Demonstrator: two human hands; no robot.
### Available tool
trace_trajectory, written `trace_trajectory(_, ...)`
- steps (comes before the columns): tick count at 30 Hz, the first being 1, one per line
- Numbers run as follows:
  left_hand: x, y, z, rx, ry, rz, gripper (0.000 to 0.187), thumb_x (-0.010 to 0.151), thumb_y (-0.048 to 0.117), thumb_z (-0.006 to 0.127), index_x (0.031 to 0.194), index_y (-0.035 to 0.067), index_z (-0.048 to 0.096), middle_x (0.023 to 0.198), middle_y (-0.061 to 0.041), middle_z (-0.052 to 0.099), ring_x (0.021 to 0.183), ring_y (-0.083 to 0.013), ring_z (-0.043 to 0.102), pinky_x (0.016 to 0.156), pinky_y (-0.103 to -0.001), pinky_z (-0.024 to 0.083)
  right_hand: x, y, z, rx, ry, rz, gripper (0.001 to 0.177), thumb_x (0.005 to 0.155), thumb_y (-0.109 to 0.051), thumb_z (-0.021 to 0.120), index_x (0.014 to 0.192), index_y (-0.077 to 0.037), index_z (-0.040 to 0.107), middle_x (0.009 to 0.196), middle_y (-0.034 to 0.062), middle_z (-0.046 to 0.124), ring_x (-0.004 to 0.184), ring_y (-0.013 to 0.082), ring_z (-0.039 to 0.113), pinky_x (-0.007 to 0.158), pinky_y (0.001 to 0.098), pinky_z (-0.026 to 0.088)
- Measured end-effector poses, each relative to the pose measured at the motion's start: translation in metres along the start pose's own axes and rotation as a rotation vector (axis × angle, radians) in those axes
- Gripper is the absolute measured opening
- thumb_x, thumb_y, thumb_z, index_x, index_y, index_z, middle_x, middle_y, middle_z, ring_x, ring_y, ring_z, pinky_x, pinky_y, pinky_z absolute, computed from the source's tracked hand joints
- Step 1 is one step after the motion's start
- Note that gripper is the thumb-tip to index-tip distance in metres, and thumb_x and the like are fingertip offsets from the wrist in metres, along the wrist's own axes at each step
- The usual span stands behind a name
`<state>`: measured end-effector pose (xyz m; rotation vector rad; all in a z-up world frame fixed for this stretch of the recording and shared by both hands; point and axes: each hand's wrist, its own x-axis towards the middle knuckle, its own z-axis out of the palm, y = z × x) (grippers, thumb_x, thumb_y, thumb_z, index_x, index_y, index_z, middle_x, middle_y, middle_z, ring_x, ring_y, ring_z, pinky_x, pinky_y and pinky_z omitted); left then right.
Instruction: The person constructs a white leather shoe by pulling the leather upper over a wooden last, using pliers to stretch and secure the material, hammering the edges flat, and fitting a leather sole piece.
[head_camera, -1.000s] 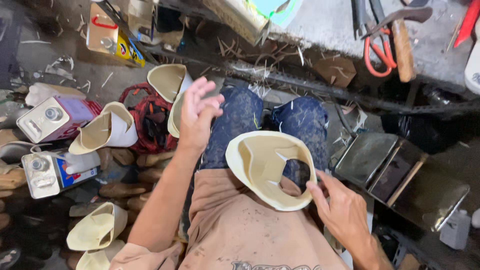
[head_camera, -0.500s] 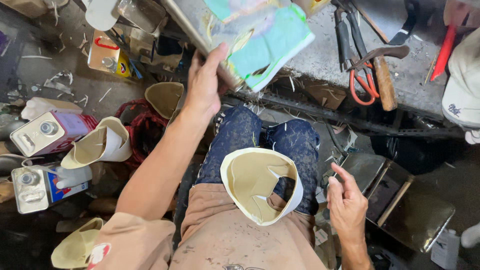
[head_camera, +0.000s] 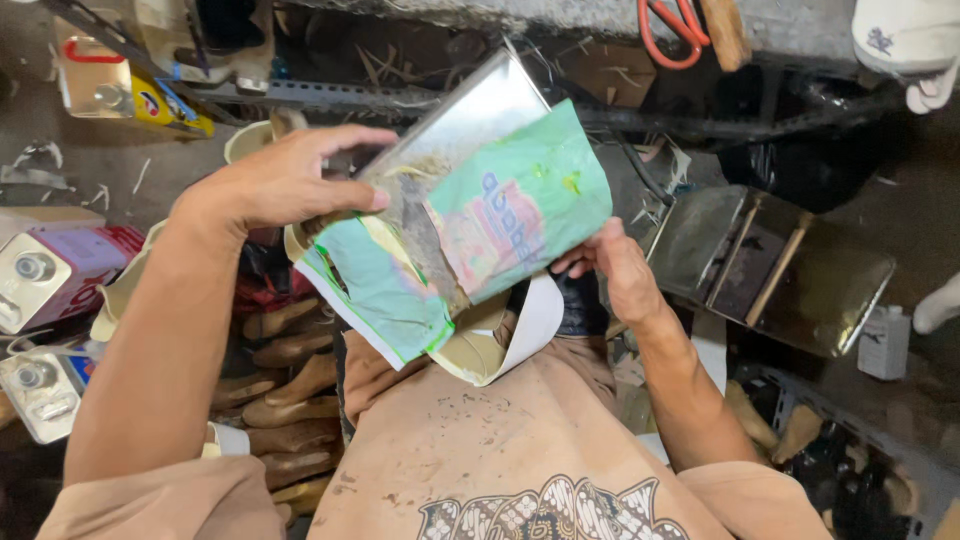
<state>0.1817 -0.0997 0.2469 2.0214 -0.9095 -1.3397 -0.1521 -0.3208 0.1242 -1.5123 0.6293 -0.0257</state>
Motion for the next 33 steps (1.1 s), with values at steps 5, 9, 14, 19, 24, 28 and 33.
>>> trace_trajectory(5, 0.001, 0.017, 0.066, 0.394, 0.382, 0.570, 0.078, 0.085, 0.031, 0.070, 0.149, -0.003, 0.043, 0.153, -0.029, 0.044, 0.143, -0.0430, 0.041, 0.120, -0.052, 0.030, -0.005, -0.002, -0.001, 0.137, 0.229, 0.039, 0.043, 0.098, -0.044, 0.057, 0.092, -0.002, 0.059, 0.081, 0.0142, 0.067, 0.071, 0.0207, 0.069, 0.062, 0.0289, 0.055)
trace_trajectory(9, -0.007, 0.068, 0.164, 0.782, 0.485, 0.479, 0.096, 0.072, 0.064, 0.071, 0.149, 0.012, 0.047, 0.160, -0.015, 0.041, 0.152, -0.0346, 0.030, 0.119, -0.059, 0.027, -0.016, -0.021, -0.011, -0.062, 0.482, 0.013, 0.022, 0.101, -0.029, 0.066, 0.092, -0.010, 0.061, 0.073, -0.0011, 0.055, 0.058, 0.0074, 0.053, 0.051, 0.0223, 0.047)
trace_trajectory(14, 0.022, 0.077, 0.219, 0.837, 0.714, 0.358, 0.055, 0.100, 0.030, 0.043, 0.153, 0.015, 0.045, 0.163, -0.010, 0.040, 0.154, -0.0282, 0.035, 0.125, -0.053, 0.027, -0.032, -0.041, -0.045, -0.277, 0.578, -0.145, 0.029, 0.116, -0.023, 0.063, 0.094, -0.004, 0.057, 0.065, 0.0051, 0.047, 0.054, 0.0105, 0.042, 0.052, 0.0260, 0.035)
trace_trajectory(19, 0.033, 0.095, 0.242, 0.780, 0.635, 0.393, 0.068, 0.095, 0.039, 0.045, 0.157, 0.013, 0.032, 0.166, -0.007, 0.038, 0.158, -0.0247, 0.032, 0.130, -0.047, 0.023, -0.042, 0.032, -0.175, -1.476, 0.632, -0.444, 0.036, 0.136, 0.013, 0.054, 0.101, 0.003, 0.056, 0.079, 0.0086, 0.048, 0.066, 0.0179, 0.047, 0.084, 0.0287, 0.062)
trace_trajectory(24, 0.060, 0.097, 0.282, 0.039, 0.761, 0.546, 0.094, 0.087, 0.052, 0.065, 0.161, 0.004, 0.033, 0.169, -0.014, 0.050, 0.162, -0.0255, 0.053, 0.140, -0.044, 0.043, -0.064, 0.063, -0.256, -0.544, 0.926, 0.171, 0.025, 0.107, -0.040, 0.052, 0.090, -0.021, 0.047, 0.096, -0.0022, 0.053, 0.093, 0.0154, 0.056, 0.086, 0.0287, 0.045)
trace_trajectory(28, 0.067, 0.078, 0.275, -0.288, 0.622, 0.653, 0.087, 0.099, 0.034, 0.055, 0.170, 0.009, 0.011, 0.176, -0.011, 0.032, 0.170, -0.0258, 0.035, 0.150, -0.052, 0.030, -0.062, -0.054, -0.110, -0.449, 0.524, -0.089, 0.054, 0.113, -0.065, 0.044, 0.104, -0.012, 0.051, 0.094, 0.0046, 0.051, 0.099, 0.0181, 0.057, 0.118, 0.0348, 0.051)
trace_trajectory(33, 0.028, 0.058, 0.191, -0.817, 0.295, 0.506, 0.061, 0.107, 0.046, 0.025, 0.160, 0.016, 0.029, 0.167, -0.017, 0.038, 0.159, -0.0270, 0.036, 0.130, -0.030, 0.025, -0.033, -0.115, -0.002, -0.354, 0.508, -0.280, 0.016, 0.125, -0.015, 0.047, 0.122, -0.002, 0.056, 0.084, 0.0066, 0.047, 0.067, 0.0137, 0.048, 0.066, 0.0246, 0.043)
